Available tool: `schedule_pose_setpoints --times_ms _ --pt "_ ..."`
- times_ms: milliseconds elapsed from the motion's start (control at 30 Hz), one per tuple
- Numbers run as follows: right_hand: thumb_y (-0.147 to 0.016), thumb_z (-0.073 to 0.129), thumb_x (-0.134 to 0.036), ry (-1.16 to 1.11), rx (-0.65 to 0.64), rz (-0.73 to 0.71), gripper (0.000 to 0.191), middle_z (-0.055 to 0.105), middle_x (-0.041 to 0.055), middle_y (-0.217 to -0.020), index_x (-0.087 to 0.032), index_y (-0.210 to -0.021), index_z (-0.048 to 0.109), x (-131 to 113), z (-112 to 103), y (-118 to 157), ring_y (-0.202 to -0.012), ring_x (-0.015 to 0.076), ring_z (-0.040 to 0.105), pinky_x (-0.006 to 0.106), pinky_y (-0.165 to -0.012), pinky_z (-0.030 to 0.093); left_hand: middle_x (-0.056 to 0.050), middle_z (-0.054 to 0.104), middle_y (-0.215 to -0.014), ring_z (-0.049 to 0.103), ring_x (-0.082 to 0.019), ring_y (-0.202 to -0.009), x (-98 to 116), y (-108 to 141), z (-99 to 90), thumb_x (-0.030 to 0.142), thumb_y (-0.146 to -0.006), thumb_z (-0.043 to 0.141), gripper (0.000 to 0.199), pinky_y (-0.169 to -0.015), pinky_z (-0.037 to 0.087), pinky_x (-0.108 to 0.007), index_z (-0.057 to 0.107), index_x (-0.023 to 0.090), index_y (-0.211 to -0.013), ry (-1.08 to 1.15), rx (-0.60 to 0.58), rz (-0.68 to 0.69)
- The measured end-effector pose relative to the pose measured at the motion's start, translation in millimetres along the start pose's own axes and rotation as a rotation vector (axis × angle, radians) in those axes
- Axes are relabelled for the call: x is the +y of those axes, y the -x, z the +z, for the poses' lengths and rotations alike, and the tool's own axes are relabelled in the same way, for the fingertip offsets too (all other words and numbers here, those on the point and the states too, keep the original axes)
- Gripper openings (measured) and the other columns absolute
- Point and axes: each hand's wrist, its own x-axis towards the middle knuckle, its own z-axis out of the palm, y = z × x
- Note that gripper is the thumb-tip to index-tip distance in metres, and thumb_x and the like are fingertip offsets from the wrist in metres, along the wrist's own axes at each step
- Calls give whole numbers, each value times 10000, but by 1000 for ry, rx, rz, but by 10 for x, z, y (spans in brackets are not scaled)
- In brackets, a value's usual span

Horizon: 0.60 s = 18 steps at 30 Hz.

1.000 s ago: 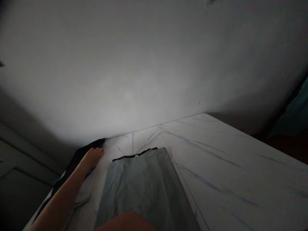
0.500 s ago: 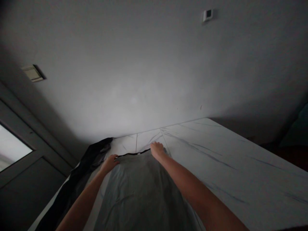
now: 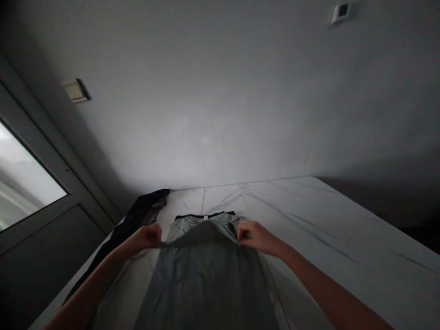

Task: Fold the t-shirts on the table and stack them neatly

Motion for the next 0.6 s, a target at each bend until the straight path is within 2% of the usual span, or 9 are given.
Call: schedule_pose_setpoints --times_ms 67,100,133,167,200,300,367,467,600 --pt "-670 767 -343 -227 -327 59 208 652 22 -763 -184 -705 638 -85 -86 151 -743 189 629 295 -697 489 17 658 -742 615 -145 -703 -31 278 -83 345 -620 784 248 -658 502 -252 682 195 -789 270 -491 -14" --pt "-664 773 -386 -308 -449 104 251 666 25 -761 -180 -737 651 -105 -115 174 -738 193 641 300 -695 497 15 665 -740 619 -150 -688 -56 351 -96 392 -615 793 334 -647 507 -264 685 201 -867 378 -672 -47" --pt "-684 755 -426 -352 -505 142 283 677 30 -761 -177 -778 661 -103 -128 154 -732 195 650 306 -691 502 12 672 -741 624 -153 -679 -82 366 -88 432 -627 785 406 -644 511 -273 675 206 -945 436 -751 -80" --pt "-719 720 -453 -350 -482 161 299 683 36 -765 -175 -814 667 -77 -125 90 -731 196 654 310 -692 503 6 677 -754 628 -155 -688 -107 320 -61 458 -659 760 437 -658 514 -279 659 204 -1000 443 -724 -91" --pt "-755 681 -455 -298 -383 168 295 687 42 -773 -173 -841 670 -28 -104 -12 -738 197 654 314 -701 502 -3 679 -774 630 -155 -712 -128 217 -18 467 -704 721 416 -686 513 -284 648 198 -1014 399 -596 -79" --pt "-761 660 -305 59 61 196 177 693 78 -894 -168 -873 668 214 32 -435 -845 209 645 315 -769 479 -45 679 -901 623 -159 -820 -147 -317 159 390 -850 546 265 -785 495 -291 632 182 -989 27 -49 -10" --pt "-722 675 -189 298 230 252 179 679 104 -1005 -164 -899 662 384 135 -696 -940 211 625 299 -818 451 -84 661 -1021 614 -175 -915 -131 -706 273 313 -877 481 236 -848 476 -305 621 175 -1009 -203 144 5" --pt "-733 698 -201 473 256 367 194 680 74 -965 -185 -919 644 564 234 -925 -905 194 618 266 -761 428 -100 653 -1046 610 -201 -959 -112 -1118 397 259 -815 561 203 -850 461 -312 623 170 -987 -321 153 -10" --pt "-734 715 -284 450 207 372 185 675 35 -847 -199 -868 619 673 268 -992 -786 179 611 248 -662 402 -33 686 -889 626 -191 -831 -127 -1300 466 260 -727 656 281 -732 456 -282 612 202 -998 -347 70 -66"
